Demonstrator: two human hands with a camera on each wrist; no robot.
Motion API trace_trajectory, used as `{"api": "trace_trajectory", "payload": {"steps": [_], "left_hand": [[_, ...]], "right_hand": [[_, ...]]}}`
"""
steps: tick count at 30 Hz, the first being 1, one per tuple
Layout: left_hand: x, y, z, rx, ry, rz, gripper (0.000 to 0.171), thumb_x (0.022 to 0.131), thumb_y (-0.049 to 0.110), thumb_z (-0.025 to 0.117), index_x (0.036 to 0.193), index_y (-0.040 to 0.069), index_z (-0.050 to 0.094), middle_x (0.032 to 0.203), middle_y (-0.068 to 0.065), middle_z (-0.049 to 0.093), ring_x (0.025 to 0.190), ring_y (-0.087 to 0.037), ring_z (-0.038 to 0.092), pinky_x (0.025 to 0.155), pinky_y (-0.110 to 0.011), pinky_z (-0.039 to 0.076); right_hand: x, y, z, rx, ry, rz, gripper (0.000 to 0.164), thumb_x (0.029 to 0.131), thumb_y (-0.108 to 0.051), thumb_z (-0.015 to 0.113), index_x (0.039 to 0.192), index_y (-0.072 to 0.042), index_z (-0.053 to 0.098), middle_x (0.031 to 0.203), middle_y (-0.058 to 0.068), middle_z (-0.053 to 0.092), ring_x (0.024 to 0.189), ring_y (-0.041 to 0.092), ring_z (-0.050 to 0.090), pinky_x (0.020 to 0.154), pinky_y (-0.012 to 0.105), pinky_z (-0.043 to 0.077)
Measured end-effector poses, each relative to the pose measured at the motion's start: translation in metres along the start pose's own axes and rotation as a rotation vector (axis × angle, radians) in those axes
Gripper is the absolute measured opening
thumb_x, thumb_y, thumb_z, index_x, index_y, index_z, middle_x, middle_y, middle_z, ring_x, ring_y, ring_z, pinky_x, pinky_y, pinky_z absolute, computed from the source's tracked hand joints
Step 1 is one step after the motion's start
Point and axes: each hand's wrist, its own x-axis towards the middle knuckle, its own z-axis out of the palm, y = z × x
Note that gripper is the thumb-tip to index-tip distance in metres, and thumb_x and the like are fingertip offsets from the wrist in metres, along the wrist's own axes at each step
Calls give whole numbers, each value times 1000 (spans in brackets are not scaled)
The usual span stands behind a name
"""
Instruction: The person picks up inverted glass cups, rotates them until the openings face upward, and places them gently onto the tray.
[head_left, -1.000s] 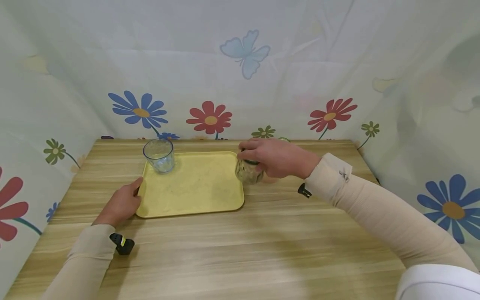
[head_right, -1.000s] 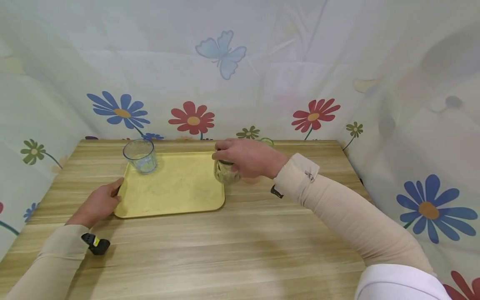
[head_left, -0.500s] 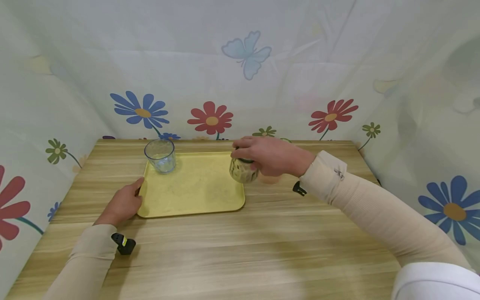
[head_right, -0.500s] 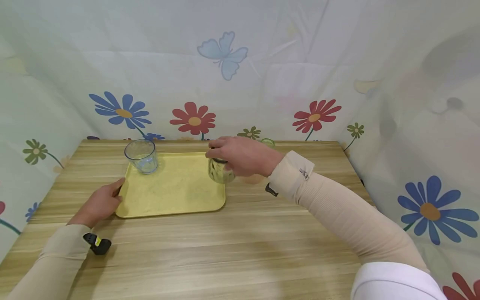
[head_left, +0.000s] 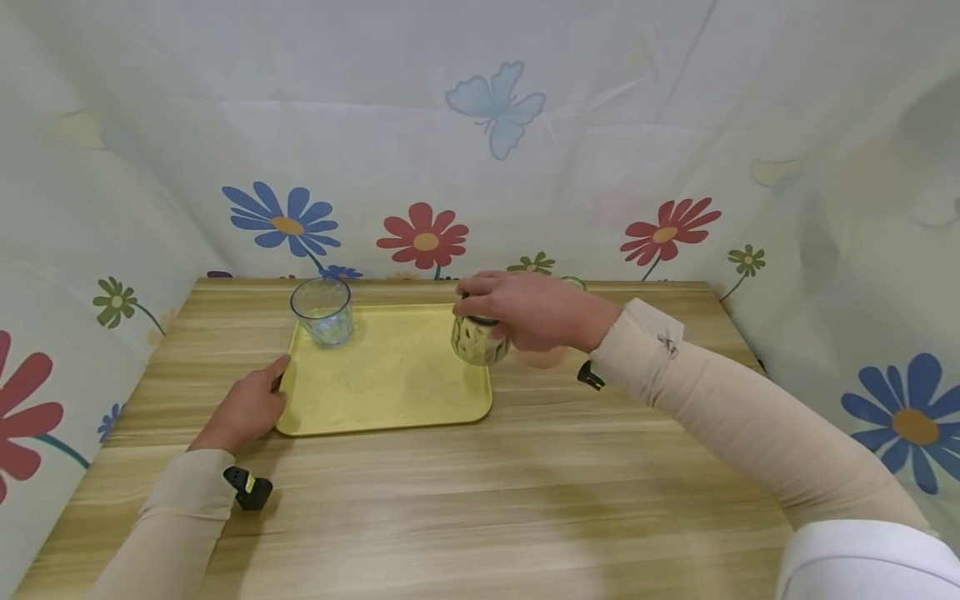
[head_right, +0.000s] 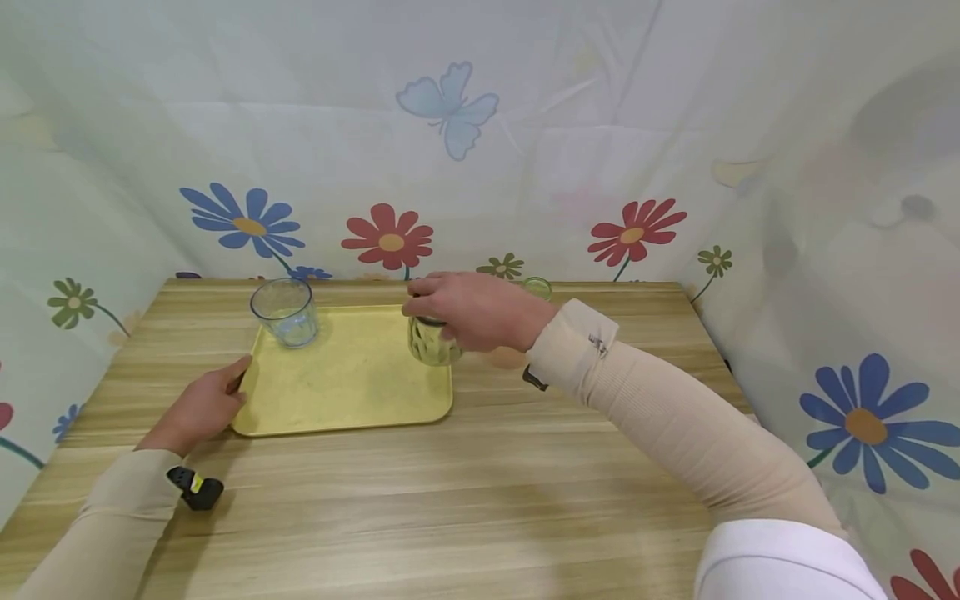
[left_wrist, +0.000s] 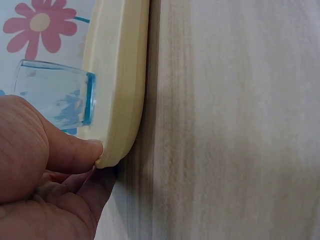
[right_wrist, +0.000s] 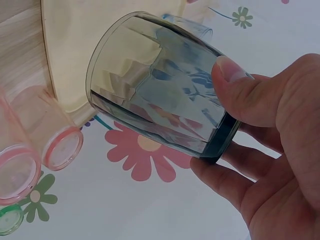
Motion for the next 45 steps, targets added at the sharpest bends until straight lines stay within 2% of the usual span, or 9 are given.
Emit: {"api": "trace_trajectory", "payload": {"steps": [11,18,32,41,45], "left_hand": [[0,0,1,5,11,9,64,99,3,44,158,-14,25,150,-44,42,119,-44,57,95,-55,49],[1,-2,1,-3,3,-1,64,100,3,44,159,-13,23,151,-43,40,126,-47,55,95,-54,49],[1,-1,0,-2,8,13,65,99,2,45,158,-14,24,148,-44,42,114,-43,57,91,-52,49],[-2,1,0,-15,13,23,65,100,2,45,158,-14,24,150,-44,40,133,-52,53,101,-59,49],[-3,0,1,-13,16,31,65,100,2,46,158,-15,24,150,-44,40,138,-56,48,107,-65,46]], "right_hand": [[11,-4,-4,-5,-19,-6,52,99,-9,69,149,-15,58,160,11,50,150,28,47,111,41,54],[21,-8,-6,-18,-16,-36,52,97,-8,71,147,-14,59,157,11,53,146,28,50,111,40,54],[41,-14,-8,-46,-31,-48,53,98,-9,70,149,-18,57,162,9,48,151,26,46,116,40,50],[54,-23,-14,-63,-48,-62,53,98,-10,71,149,-19,56,161,8,48,145,24,51,106,36,57],[59,-26,-14,-65,-59,-53,56,98,-11,71,151,-21,54,165,8,44,152,24,45,108,36,56]]}}
